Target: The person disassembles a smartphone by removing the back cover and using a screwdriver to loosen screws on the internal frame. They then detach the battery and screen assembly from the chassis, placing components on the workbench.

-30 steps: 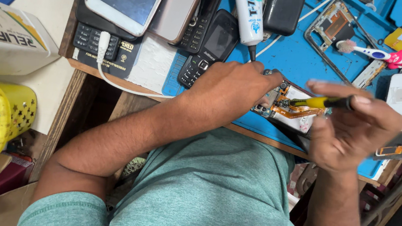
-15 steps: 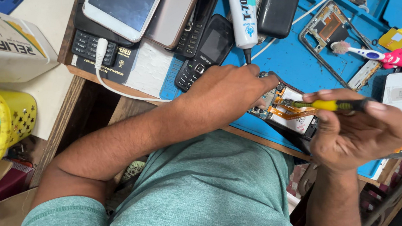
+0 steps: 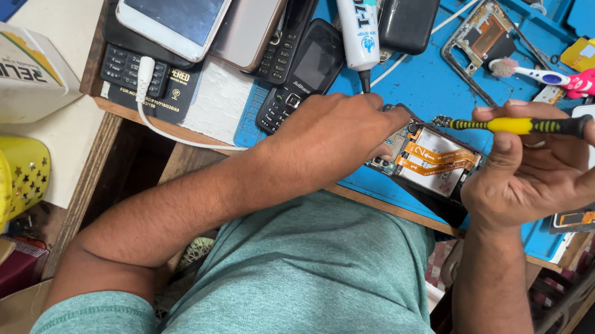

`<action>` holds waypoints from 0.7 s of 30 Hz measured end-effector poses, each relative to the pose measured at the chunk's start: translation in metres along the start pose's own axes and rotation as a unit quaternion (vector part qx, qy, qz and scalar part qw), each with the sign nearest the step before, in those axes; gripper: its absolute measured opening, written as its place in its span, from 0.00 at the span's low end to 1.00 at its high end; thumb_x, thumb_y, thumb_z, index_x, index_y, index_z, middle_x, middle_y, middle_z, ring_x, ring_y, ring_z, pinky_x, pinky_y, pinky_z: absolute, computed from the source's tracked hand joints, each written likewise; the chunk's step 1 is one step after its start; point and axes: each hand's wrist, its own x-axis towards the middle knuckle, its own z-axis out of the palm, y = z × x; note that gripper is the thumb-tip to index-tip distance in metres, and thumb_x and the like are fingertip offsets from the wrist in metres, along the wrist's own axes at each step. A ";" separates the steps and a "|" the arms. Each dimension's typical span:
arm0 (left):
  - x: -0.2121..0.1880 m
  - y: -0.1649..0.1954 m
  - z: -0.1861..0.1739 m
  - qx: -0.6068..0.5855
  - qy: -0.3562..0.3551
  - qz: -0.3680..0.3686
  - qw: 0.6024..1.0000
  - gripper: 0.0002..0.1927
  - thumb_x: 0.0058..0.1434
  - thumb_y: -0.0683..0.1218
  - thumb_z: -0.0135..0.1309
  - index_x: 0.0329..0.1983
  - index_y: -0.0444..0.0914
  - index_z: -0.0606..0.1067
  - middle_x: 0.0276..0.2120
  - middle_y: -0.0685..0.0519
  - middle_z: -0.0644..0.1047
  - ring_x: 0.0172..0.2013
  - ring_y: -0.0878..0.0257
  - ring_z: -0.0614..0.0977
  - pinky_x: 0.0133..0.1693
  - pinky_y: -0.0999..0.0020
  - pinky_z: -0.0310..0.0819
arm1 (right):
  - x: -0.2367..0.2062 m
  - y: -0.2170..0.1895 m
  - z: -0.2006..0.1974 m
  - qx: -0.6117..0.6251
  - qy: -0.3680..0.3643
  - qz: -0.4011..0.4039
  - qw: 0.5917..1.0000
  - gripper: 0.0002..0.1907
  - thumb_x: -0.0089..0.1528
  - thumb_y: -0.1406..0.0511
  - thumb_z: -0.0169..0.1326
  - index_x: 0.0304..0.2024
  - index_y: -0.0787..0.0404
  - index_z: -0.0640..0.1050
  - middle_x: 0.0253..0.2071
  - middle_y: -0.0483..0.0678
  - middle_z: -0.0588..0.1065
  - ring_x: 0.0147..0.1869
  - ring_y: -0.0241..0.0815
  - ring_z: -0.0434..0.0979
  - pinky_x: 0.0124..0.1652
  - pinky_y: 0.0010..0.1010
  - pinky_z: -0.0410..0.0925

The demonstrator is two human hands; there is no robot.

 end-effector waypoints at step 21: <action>0.000 -0.002 0.001 -0.022 -0.012 0.001 1.000 0.26 0.58 0.53 0.60 0.56 0.36 0.74 0.35 0.44 0.80 0.33 0.49 0.85 0.29 0.56 0.81 | 0.013 0.000 0.009 -0.045 -0.021 -0.103 0.993 0.31 0.70 0.68 0.62 0.64 0.52 0.54 0.46 0.54 0.74 0.44 0.50 0.84 0.47 0.34 0.78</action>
